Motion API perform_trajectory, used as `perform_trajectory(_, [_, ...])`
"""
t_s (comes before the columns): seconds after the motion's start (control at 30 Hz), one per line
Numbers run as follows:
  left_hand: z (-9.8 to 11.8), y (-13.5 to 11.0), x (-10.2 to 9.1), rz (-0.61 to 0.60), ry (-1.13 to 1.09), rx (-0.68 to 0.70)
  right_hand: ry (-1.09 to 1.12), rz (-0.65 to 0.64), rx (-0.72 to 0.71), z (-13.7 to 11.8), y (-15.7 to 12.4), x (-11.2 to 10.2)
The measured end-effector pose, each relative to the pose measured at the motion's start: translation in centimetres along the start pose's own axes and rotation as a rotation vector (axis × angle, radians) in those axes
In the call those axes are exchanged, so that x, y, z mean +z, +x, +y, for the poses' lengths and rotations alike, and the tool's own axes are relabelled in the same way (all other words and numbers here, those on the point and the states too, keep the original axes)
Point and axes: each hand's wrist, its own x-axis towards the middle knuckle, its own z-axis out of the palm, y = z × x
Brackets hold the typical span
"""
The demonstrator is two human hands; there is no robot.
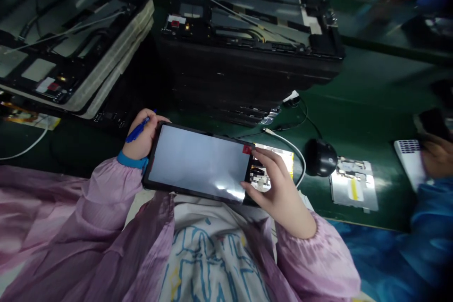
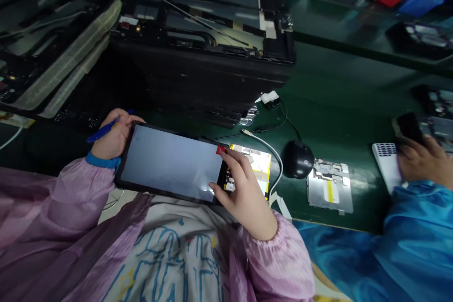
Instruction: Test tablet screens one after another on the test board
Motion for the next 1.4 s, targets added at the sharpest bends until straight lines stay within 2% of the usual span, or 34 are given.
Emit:
perform_trajectory(0.1, [0.2,0.0,0.4,0.008,-0.096,-0.031,0.020,-0.083,0.065,0.6,-1.0,0.6])
perform_trajectory(0.2, [0.3,0.1,0.8,0.028,-0.107,-0.020,0.031,-0.107,0.094,1.0,-1.4,1.0])
perform_trajectory(0.7, [0.5,0.3,1.0,0.019,-0.098,-0.032,0.049,-0.250,0.098,1.3,-1.6,1.1])
perform_trajectory(1.13, [0.1,0.5,0.8,-0.021,-0.148,0.011,0.057,-0.266,0.103,1.5,-1.6,1.0])
perform_trajectory(1.4, [-0.2,0.5,0.6,-0.036,-0.177,0.021,-0.085,-0.205,0.043,1.6,-1.7,1.3])
